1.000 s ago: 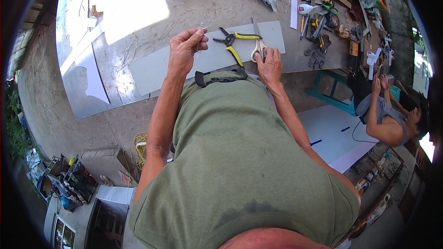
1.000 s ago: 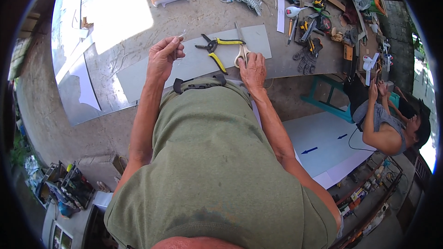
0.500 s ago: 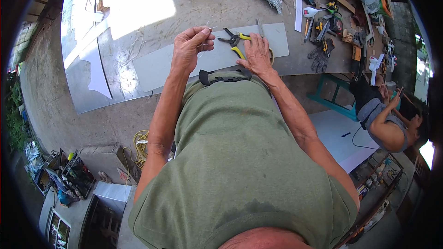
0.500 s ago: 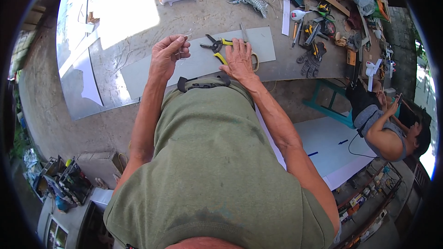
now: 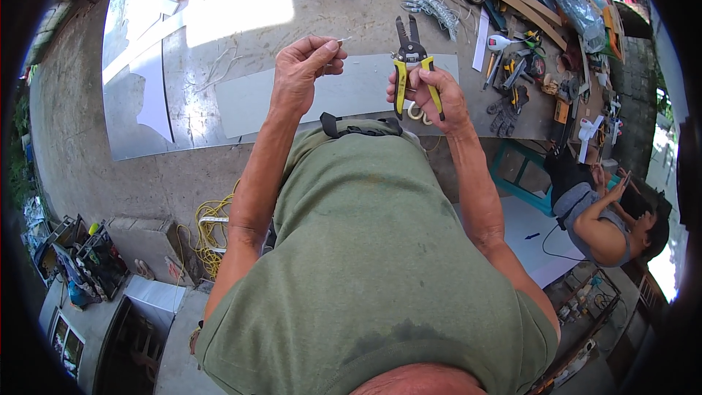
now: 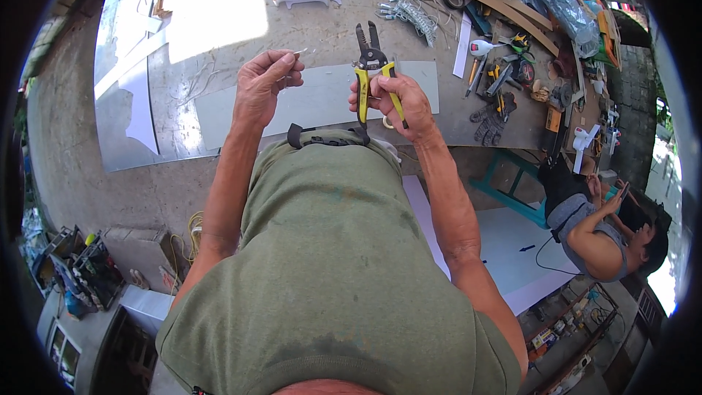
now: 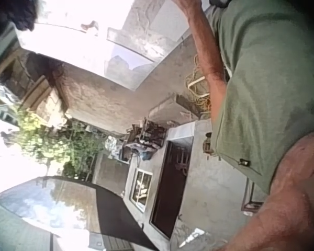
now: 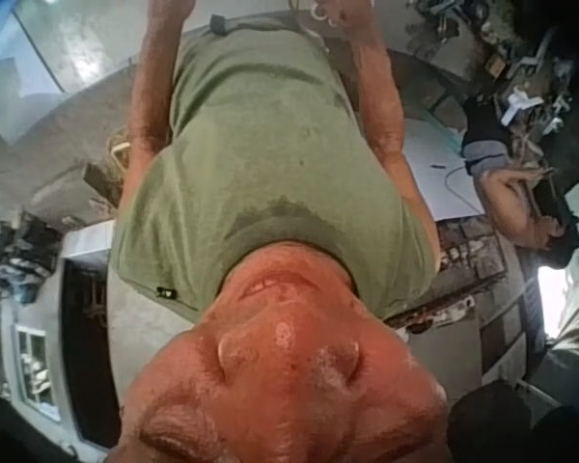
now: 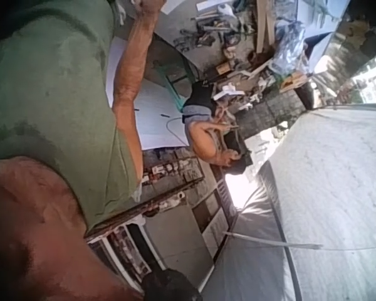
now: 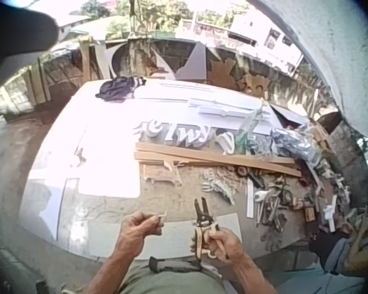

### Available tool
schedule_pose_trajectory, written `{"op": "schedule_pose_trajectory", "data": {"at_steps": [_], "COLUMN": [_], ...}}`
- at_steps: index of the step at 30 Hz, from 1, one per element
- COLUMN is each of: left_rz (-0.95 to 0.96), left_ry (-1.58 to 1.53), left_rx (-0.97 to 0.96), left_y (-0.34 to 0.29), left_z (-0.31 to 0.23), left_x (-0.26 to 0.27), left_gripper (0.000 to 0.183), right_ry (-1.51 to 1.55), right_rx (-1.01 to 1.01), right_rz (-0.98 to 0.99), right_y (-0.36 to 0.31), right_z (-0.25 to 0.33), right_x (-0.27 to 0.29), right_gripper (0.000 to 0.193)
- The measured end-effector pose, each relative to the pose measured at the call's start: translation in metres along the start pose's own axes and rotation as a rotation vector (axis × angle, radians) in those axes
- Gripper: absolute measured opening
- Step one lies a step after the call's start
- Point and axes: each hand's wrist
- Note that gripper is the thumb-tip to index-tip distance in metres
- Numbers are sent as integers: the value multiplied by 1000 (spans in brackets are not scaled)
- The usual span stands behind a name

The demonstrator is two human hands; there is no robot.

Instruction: Stripping and preparing electrical wires for assembly into LED sign letters on a workbench.

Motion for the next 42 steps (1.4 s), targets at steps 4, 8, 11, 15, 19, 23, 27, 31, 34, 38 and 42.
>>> {"op": "schedule_pose_trajectory", "data": {"at_steps": [4, 8, 11, 15, 19, 23, 27, 31, 34, 38, 42], "left_rz": [18, 46, 50, 26, -14, -29, -50, -66, -101, -111, -118], "left_ry": [11, 18, 35, 75, 116, 164, 213, 238, 288, 296, 365], "left_rx": [-61, -84, -112, -174, -214, -244, -276, -321, -326, -358, -355], "left_y": [0, -4, -7, -11, -11, -11, -14, -15, -16, -16, -16], "left_z": [-10, -15, -17, -22, -22, -21, -23, -22, -22, -20, -19], "left_x": [-15, -25, -30, -36, -39, -40, -44, -45, -46, -45, -44], "left_gripper": [17, 19, 19, 19, 20, 21, 21, 20, 19, 18, 17], "right_ry": [196, -13, -267, -487, -483, -467, -480, -494, -492, -493, -500], "right_rx": [85, 99, 109, 99, 80, 82, 74, 60, 58, 48, 54], "right_rz": [156, 43, -81, -126, -115, -99, -87, -87, -90, -95, -100], "right_y": [-13, -20, -26, -29, -27, -25, -24, -22, -21, -21, -21], "right_z": [13, 12, 16, 14, 13, 14, 19, 17, 17, 16, 16], "right_x": [-28, -43, -61, -70, -75, -80, -82, -81, -81, -82, -83], "right_gripper": [26, 30, 34, 40, 42, 43, 45, 45, 45, 45, 45]}}
Point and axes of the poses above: each hand's wrist, its own y-axis towards the middle knuckle, its own x-axis out of the back of the hand, z = x × y, and after that the axes turned 5 degrees about -x, right-handed
